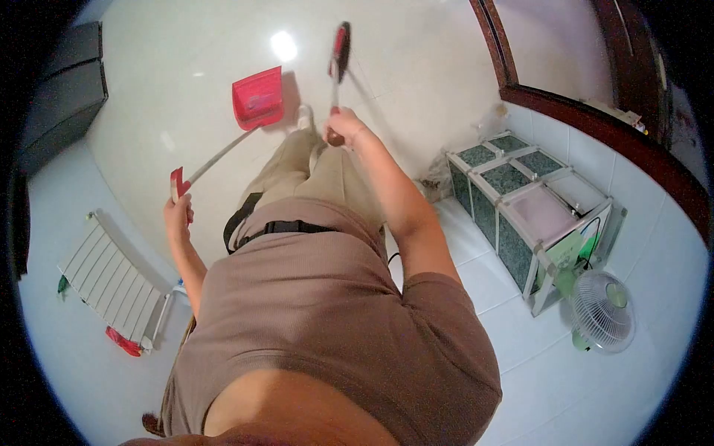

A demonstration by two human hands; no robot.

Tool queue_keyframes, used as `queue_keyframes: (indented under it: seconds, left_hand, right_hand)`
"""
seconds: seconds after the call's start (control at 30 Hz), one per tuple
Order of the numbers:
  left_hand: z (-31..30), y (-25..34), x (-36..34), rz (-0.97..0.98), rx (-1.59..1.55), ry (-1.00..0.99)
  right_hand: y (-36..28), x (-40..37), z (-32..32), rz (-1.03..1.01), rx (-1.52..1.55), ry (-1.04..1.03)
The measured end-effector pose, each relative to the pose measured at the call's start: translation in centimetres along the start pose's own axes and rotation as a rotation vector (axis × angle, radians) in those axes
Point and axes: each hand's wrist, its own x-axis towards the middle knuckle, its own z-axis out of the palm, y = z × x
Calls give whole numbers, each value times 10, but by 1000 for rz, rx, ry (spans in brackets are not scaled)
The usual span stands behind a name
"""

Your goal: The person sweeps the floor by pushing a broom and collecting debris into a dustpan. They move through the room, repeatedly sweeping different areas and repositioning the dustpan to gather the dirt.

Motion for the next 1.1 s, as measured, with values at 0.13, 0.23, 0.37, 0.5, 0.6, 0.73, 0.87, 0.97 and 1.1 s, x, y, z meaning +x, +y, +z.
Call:
queue_keyframes:
  seconds: [0.13, 0.23, 0.37, 0.5, 0.6, 0.73, 0.87, 0.97, 1.1]
  left_hand:
    - [13, 23, 21, 26, 41, -36]
    - [27, 40, 47, 72, 150, -104]
    - [62, 78, 69, 81, 190, -163]
    - [87, 113, 94, 128, 292, -208]
    - [95, 136, 103, 163, 345, -234]
    - [103, 155, 103, 163, 355, -217]
    - [108, 161, 87, 169, 330, -182]
    - [111, 155, 71, 118, 273, -105]
    - [122, 158, 44, 80, 170, -35]
  right_hand:
    - [-37, 16, 0, 32, 51, -1]
    - [-36, -13, -34, -13, 35, 30]
    - [-7, -97, -98, -60, 119, 132]
    - [43, -129, -146, -21, 124, 220]
    - [50, -132, -160, -55, 89, 619]
    - [16, -107, -203, 30, 103, 650]
    - [11, -40, -297, 175, 182, 650]
    - [-37, -13, -295, 239, 66, 474]
    - [-101, -15, -200, 181, -1, 391]
